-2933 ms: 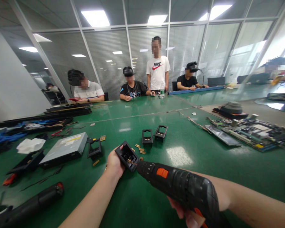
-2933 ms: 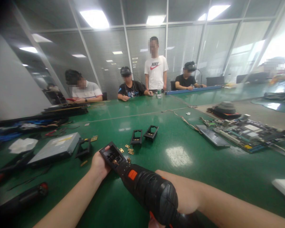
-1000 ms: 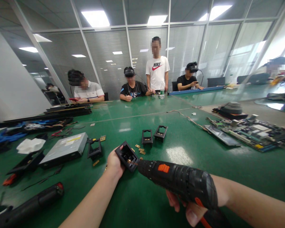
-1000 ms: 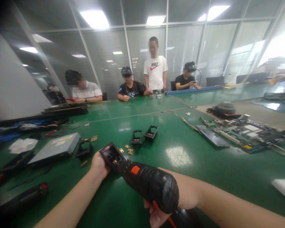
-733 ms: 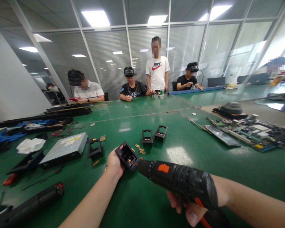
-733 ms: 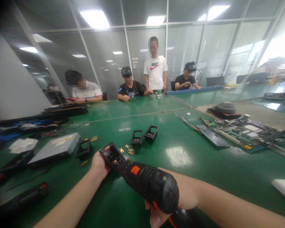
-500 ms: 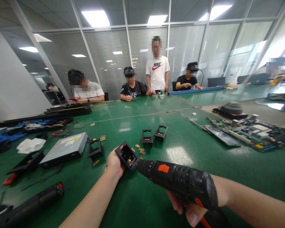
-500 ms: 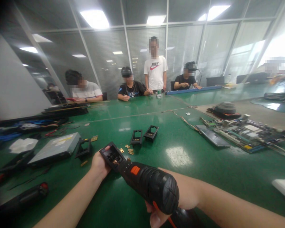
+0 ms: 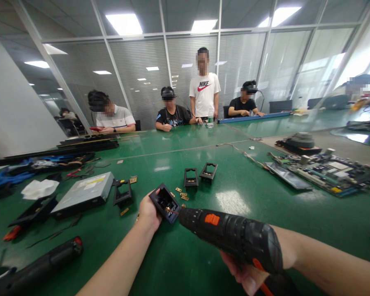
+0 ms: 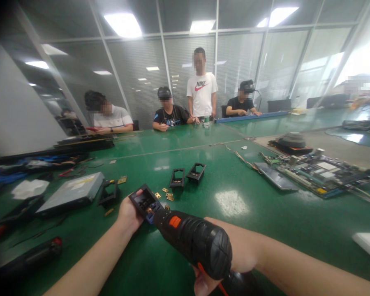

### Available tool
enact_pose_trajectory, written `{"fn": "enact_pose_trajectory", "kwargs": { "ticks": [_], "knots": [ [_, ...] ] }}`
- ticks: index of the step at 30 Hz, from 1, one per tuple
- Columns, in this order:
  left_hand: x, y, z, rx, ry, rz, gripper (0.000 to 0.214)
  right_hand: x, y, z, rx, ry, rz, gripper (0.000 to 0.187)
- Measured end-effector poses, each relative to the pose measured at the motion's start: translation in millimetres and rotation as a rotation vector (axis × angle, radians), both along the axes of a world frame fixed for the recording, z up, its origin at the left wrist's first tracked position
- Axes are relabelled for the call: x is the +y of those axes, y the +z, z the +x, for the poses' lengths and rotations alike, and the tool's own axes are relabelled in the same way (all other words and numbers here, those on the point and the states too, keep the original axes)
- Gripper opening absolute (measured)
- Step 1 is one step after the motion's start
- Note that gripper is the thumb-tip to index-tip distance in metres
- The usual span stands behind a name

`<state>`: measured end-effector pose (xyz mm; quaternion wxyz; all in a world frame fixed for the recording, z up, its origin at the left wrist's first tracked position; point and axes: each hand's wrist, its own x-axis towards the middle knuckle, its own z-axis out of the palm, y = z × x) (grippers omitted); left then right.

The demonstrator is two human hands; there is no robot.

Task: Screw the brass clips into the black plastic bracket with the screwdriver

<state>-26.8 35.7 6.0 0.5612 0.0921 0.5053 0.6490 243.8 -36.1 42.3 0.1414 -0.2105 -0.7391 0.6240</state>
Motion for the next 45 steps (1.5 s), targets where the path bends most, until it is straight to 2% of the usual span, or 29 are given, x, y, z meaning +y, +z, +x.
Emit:
{"fn": "enact_pose_trajectory", "kwargs": {
  "ticks": [3, 8, 14, 25, 28, 34, 37, 41, 45],
  "knots": [
    [0.7, -1.2, -0.8, 0.000, -0.004, 0.000, 0.008, 1.9, -2.7, 0.3, -0.003, 0.027, -0.036, 0.053],
    [1.7, -2.8, -1.3, 0.001, 0.002, 0.010, 0.007, 1.7, 0.2, -0.2, 0.004, 0.046, 0.032, 0.052],
    [0.6, -1.9, 0.0, 0.004, -0.008, 0.031, 0.008, -2.3, 3.7, -1.2, 0.039, 0.014, -0.011, 0.050],
    [0.2, 0.6, 0.4, -0.008, -0.009, 0.003, 0.009, 0.2, -0.4, -0.6, 0.083, 0.017, 0.048, 0.048],
    [0.0, 1.2, 0.9, -0.008, 0.000, -0.001, 0.008, 0.2, -1.4, -0.3, 0.068, 0.009, 0.011, 0.046],
    [0.6, 1.0, 0.8, -0.015, 0.000, 0.008, 0.008, -2.9, -16.1, 0.3, 0.085, 0.001, -0.087, 0.047],
    [0.9, 0.5, 0.3, -0.012, 0.003, 0.015, 0.007, -3.5, -13.6, 0.0, 0.069, -0.012, -0.100, 0.046],
    [0.8, 0.0, 0.0, -0.008, 0.004, 0.013, 0.008, -2.2, -4.8, -0.6, 0.069, 0.005, -0.021, 0.043],
    [1.1, -0.9, -0.3, 0.004, 0.004, 0.009, 0.007, -2.1, -9.3, -0.4, 0.061, -0.025, -0.062, 0.046]
  ]
}}
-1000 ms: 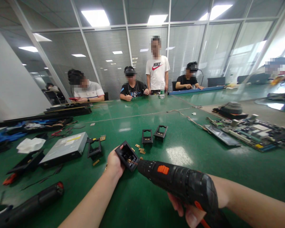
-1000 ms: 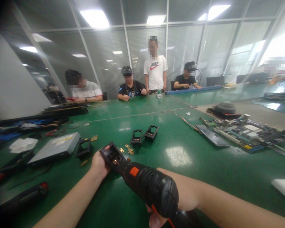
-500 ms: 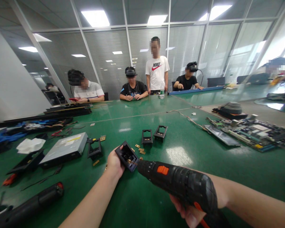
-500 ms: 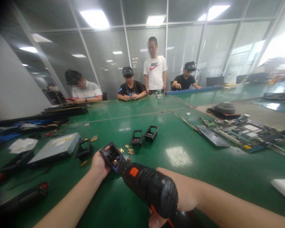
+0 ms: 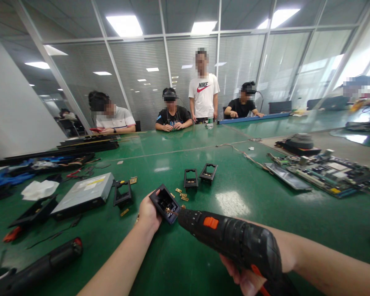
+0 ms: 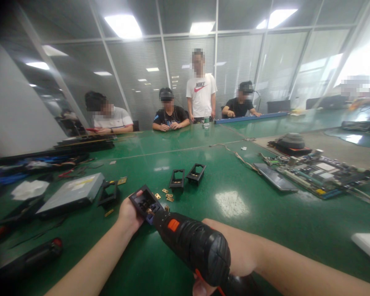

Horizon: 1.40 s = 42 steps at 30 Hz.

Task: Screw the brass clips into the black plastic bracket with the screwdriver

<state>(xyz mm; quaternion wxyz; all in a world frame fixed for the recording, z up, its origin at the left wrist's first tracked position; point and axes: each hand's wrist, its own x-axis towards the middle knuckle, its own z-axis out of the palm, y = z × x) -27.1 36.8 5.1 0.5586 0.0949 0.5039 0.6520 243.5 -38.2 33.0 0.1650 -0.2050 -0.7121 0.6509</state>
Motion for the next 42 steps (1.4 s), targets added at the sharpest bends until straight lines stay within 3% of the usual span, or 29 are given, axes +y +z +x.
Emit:
{"fn": "enact_pose_trajectory", "kwargs": {
  "ticks": [17, 27, 33, 42],
  "knots": [
    [0.9, -0.8, -0.4, -0.005, 0.006, -0.006, 0.006, -0.5, 6.4, -0.5, 0.044, 0.023, 0.029, 0.045],
    [0.6, 1.7, 0.1, -0.044, 0.006, -0.015, 0.008, -1.2, -13.2, -0.4, 0.064, -0.018, 0.036, 0.047],
    [1.5, 0.7, 0.2, -0.012, -0.002, 0.007, 0.007, 0.6, -8.1, 1.2, -0.040, 0.042, -0.019, 0.044],
    [0.8, 2.3, 0.8, -0.035, 0.013, -0.007, 0.007, 1.4, -9.0, -1.1, 0.033, 0.044, 0.010, 0.045]
  ]
}}
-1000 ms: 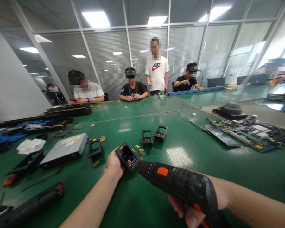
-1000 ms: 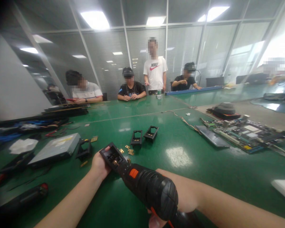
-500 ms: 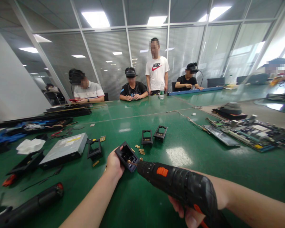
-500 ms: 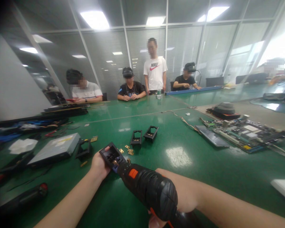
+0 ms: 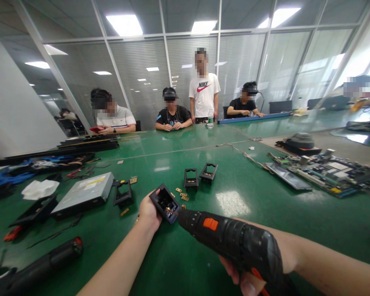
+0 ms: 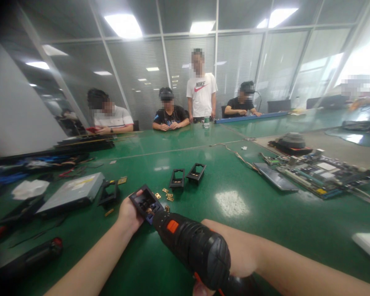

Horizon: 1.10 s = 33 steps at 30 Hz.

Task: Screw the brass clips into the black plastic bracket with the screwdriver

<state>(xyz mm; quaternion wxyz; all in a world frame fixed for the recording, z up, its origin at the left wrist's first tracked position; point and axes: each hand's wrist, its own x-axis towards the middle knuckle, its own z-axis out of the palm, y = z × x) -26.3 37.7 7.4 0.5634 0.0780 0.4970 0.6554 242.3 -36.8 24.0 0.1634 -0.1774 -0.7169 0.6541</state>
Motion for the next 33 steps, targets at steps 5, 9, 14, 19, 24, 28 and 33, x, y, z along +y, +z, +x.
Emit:
{"fn": "enact_pose_trajectory", "kwargs": {
  "ticks": [5, 9, 14, 19, 24, 28, 33],
  "knots": [
    [-1.1, 1.0, 0.9, 0.003, 0.010, 0.002, 0.007, 0.6, 4.7, 0.6, 0.039, -0.013, 0.039, 0.047],
    [-1.3, -0.2, 0.7, 0.011, 0.012, 0.002, 0.008, -0.7, 9.3, 2.0, -0.030, 0.009, -0.003, 0.050],
    [-1.3, -0.6, -0.2, 0.028, -0.010, -0.009, 0.008, -1.7, 8.7, 1.2, -0.046, -0.042, -0.005, 0.050],
    [-1.1, 1.3, 0.6, 0.002, 0.002, -0.011, 0.008, -2.0, 6.4, -1.1, -0.028, -0.021, 0.044, 0.050],
    [-1.4, 1.6, 1.2, 0.004, -0.001, -0.011, 0.009, -2.8, -0.1, -0.4, 0.000, -0.064, 0.038, 0.051],
    [-1.5, 0.1, 0.6, 0.033, -0.015, -0.007, 0.009, -2.4, -2.2, 1.1, -0.003, -0.053, 0.023, 0.049],
    [-1.3, -0.9, 0.2, 0.021, -0.016, 0.010, 0.008, -3.0, 6.0, 1.4, -0.037, -0.035, 0.007, 0.050]
  ]
}}
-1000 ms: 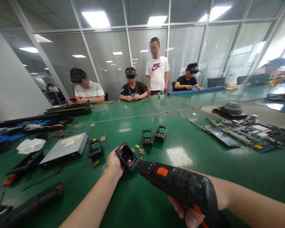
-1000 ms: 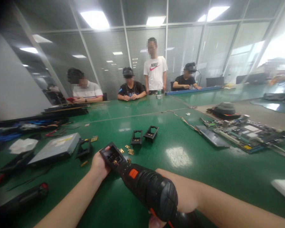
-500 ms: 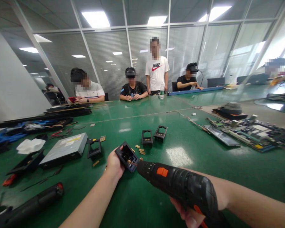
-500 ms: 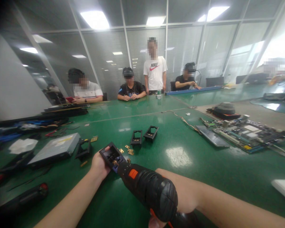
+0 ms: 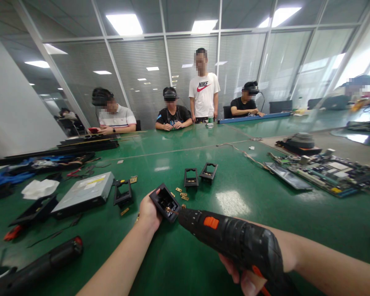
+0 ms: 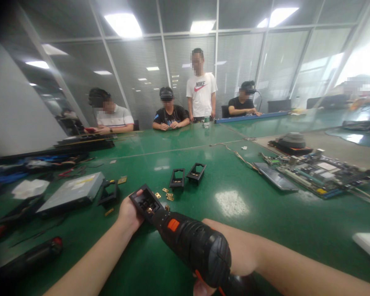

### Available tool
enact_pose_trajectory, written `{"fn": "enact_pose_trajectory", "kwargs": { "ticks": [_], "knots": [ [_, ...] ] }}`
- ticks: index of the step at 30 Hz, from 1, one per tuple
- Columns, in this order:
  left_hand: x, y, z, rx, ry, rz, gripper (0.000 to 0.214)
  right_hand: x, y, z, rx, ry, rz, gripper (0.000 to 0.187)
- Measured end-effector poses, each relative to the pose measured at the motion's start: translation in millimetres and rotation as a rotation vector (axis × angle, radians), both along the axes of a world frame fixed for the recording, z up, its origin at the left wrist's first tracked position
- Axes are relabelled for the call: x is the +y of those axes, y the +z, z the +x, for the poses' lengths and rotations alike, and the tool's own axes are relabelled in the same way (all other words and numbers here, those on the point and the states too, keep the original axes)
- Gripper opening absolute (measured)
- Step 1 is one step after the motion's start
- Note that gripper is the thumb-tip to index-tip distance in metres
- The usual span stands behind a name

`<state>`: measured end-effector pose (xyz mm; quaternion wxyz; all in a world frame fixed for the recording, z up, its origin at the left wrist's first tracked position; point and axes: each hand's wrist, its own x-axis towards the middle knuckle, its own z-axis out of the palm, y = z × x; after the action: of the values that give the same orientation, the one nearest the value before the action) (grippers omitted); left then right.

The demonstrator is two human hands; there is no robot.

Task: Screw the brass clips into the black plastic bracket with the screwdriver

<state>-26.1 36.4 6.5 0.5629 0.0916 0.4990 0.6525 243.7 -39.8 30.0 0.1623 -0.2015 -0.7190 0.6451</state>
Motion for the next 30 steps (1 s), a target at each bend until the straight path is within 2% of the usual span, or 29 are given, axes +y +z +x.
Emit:
{"fn": "enact_pose_trajectory", "kwargs": {
  "ticks": [10, 15, 23, 30],
  "knots": [
    [1.1, -2.0, -1.1, 0.022, -0.004, 0.004, 0.008, 2.7, 2.2, -1.0, -0.004, 0.042, 0.039, 0.055],
    [1.9, -1.6, -0.8, 0.021, -0.005, 0.004, 0.008, 0.6, -0.7, -1.2, 0.025, 0.028, -0.005, 0.051],
    [-0.1, -0.3, 0.0, 0.023, 0.009, 0.004, 0.007, 3.7, 9.0, 0.3, 0.019, 0.021, 0.087, 0.049],
    [0.7, -0.9, -0.4, 0.008, 0.010, 0.000, 0.007, 1.7, 3.0, -1.4, 0.033, 0.018, 0.021, 0.052]
  ]
}}
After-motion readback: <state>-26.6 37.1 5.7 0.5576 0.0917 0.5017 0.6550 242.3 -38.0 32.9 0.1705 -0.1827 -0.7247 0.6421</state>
